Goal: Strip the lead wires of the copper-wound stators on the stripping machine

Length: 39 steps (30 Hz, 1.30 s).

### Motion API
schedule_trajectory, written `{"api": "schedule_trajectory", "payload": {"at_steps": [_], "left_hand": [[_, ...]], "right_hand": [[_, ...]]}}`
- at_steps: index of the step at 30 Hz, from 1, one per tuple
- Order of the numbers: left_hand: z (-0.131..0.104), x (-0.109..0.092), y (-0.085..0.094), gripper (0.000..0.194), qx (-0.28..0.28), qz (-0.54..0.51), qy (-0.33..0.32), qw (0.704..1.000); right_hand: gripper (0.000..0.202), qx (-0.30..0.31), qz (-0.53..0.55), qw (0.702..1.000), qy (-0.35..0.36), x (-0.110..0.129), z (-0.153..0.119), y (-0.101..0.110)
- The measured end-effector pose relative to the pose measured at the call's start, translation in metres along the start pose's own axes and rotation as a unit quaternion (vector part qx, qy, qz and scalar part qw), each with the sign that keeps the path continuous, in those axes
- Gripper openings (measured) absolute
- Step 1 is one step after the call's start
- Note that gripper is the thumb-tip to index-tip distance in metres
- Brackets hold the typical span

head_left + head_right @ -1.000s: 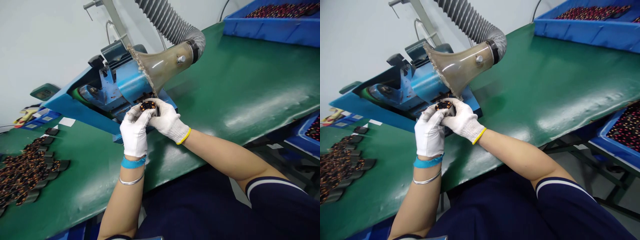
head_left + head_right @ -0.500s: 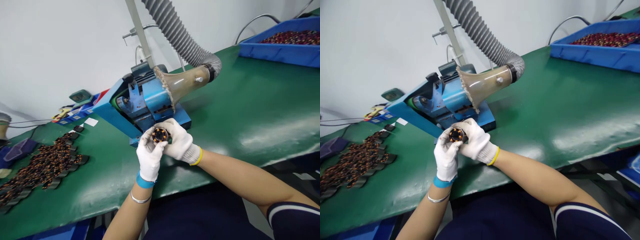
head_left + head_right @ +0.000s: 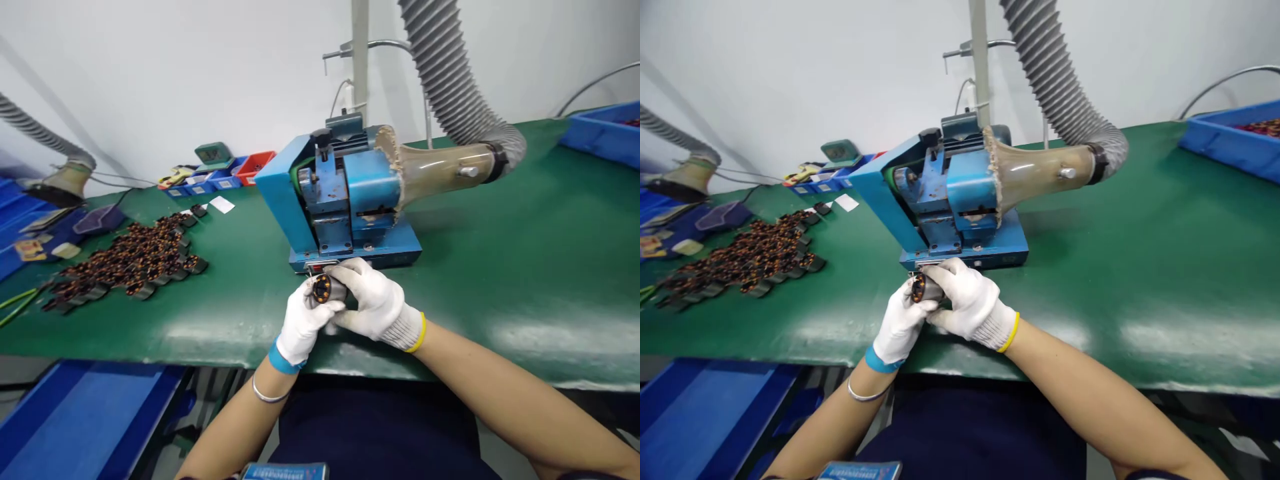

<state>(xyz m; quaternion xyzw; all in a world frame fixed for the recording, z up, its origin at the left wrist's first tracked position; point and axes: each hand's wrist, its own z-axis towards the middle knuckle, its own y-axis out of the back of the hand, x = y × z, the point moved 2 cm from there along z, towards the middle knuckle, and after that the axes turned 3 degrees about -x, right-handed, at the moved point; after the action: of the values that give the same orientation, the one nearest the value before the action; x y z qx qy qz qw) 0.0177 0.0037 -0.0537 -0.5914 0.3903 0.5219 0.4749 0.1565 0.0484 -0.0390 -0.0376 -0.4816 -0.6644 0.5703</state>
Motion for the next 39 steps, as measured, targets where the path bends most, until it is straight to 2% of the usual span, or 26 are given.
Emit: {"api": "schedule_trajectory", "payload": {"at_steps": [2,5,6,8,10,14,16,17,19,20,21,22,23,24,26,28,32,39], "left_hand": [[-0.003,-0.003,0.016,0.03,0.016,-0.08,0.045,0.996],[-0.008,-0.01,0.047,0.044,0.011,-0.145,0.067,0.987],[-0.008,-0.012,0.059,0.05,-0.009,-0.112,0.052,0.992],[-0.007,-0.017,0.088,0.059,-0.084,0.03,0.005,0.996],[-0.004,-0.021,0.12,0.064,-0.161,0.193,-0.021,0.968],[0.003,-0.033,0.18,0.062,-0.274,0.354,0.019,0.894],[0.001,-0.037,0.195,0.076,-0.338,0.407,0.038,0.848],[-0.002,-0.038,0.196,0.085,-0.368,0.427,0.042,0.825],[-0.005,-0.033,0.186,0.093,-0.395,0.461,0.034,0.794],[-0.005,-0.029,0.174,0.09,-0.384,0.481,0.016,0.788],[-0.002,-0.023,0.159,0.089,-0.341,0.488,-0.001,0.804],[0.003,-0.017,0.141,0.096,-0.277,0.48,-0.009,0.832],[0.011,-0.011,0.123,0.108,-0.215,0.479,-0.018,0.851],[0.02,-0.007,0.106,0.121,-0.169,0.486,-0.036,0.857],[0.043,-0.005,0.078,0.136,-0.12,0.489,-0.067,0.861],[0.065,-0.008,0.059,0.133,-0.091,0.467,-0.096,0.874],[0.089,-0.009,0.044,0.11,-0.064,0.463,-0.086,0.88],[0.09,-0.004,0.043,0.113,-0.057,0.494,-0.06,0.866]], "right_hand": [[0.073,0.029,0.014,0.999,0.035,0.005,-0.001,0.001],[0.064,0.063,0.014,0.997,0.037,0.007,-0.004,0.0],[0.06,0.075,0.005,0.997,0.028,0.006,-0.005,-0.001],[0.054,0.102,-0.006,0.995,0.011,0.005,-0.006,-0.005],[0.049,0.122,-0.009,0.992,-0.004,0.003,-0.008,-0.009],[0.047,0.155,-0.029,0.987,-0.033,0.001,-0.01,-0.013],[0.047,0.17,-0.026,0.984,-0.035,0.002,-0.009,-0.013],[0.047,0.18,-0.024,0.983,-0.035,0.003,-0.009,-0.013],[0.048,0.208,-0.035,0.977,-0.039,0.005,-0.008,-0.013],[0.048,0.226,-0.046,0.972,-0.043,0.006,-0.007,-0.013],[0.048,0.245,-0.059,0.966,-0.048,0.008,-0.006,-0.013],[0.048,0.263,-0.073,0.96,-0.053,0.009,-0.006,-0.013],[0.047,0.277,-0.085,0.955,-0.057,0.01,-0.005,-0.013],[0.047,0.287,-0.094,0.951,-0.059,0.011,-0.004,-0.013],[0.046,0.294,-0.096,0.949,-0.064,0.011,-0.004,-0.013],[0.046,0.288,-0.086,0.951,-0.068,0.009,-0.004,-0.013],[0.043,0.277,-0.083,0.954,-0.08,0.0,-0.005,-0.014],[0.041,0.295,-0.088,0.951,-0.02,0.002,-0.015,-0.027]]}}
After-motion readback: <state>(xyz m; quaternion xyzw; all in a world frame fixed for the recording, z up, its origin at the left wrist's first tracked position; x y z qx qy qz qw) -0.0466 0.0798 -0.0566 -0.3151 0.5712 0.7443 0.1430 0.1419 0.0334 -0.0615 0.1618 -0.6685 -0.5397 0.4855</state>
